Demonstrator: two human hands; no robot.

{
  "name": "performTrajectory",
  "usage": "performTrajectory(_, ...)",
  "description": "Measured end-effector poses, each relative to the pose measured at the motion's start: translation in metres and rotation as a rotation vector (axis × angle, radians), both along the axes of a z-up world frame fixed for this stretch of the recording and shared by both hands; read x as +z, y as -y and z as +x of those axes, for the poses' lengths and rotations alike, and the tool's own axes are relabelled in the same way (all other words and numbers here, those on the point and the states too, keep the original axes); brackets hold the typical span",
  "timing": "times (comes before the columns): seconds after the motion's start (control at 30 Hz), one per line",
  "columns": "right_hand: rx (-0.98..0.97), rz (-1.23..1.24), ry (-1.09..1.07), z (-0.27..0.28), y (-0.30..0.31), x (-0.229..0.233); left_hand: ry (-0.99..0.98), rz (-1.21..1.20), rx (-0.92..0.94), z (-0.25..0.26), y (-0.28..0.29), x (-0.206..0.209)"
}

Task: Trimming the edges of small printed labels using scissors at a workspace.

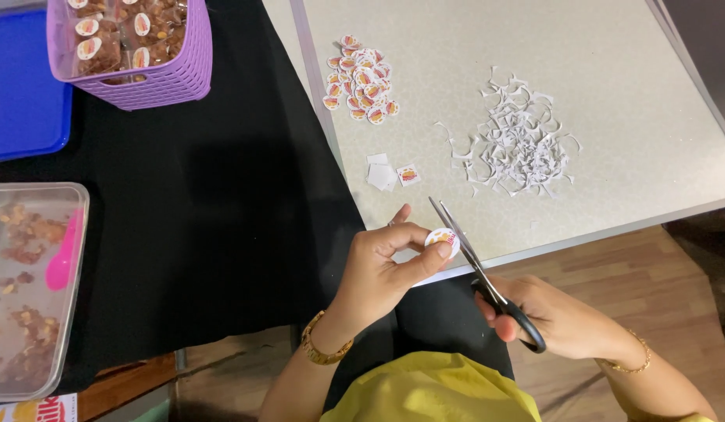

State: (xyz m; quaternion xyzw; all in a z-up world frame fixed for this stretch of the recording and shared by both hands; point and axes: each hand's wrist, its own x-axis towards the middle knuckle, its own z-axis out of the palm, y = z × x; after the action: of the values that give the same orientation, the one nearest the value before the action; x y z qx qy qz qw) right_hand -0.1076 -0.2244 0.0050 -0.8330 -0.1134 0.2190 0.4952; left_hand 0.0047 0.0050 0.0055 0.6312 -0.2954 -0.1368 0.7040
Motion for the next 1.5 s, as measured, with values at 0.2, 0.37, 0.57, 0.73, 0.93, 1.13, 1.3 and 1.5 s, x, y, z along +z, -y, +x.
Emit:
performTrajectory(0.2,-0.012,-0.027,-0.066,-0.002,0.000,-0.002,0.011,0.021,-0.018,0.002,-0.001,0.001)
performTrajectory(0.37,-0.006,0.003,-0.054,-0.002,-0.001,-0.004,0.022,0.031,-0.041,0.001,-0.001,0.003)
performTrajectory(0.57,-0.017,0.011,-0.037,-0.004,0.001,-0.002,0.054,0.047,-0.063,0.003,-0.001,0.004)
performTrajectory(0.73,-0.010,-0.012,-0.025,-0.005,0.006,0.000,0.057,0.078,-0.070,0.007,0.001,0.002)
performTrajectory(0.93,-0.001,-0.010,-0.037,-0.004,0.012,-0.002,0.033,0.166,-0.157,0.019,0.001,0.011)
performTrajectory(1.13,-0.018,-0.021,-0.054,0.000,0.014,-0.004,-0.009,0.229,-0.264,0.035,0.004,0.019)
performTrajectory(1.3,-0.018,-0.065,-0.050,0.007,0.020,-0.011,-0.025,0.272,-0.324,0.055,0.007,0.018)
performTrajectory(1.5,-0.046,-0.098,-0.151,0.022,0.024,-0.021,-0.092,0.484,-0.385,0.082,0.011,0.018)
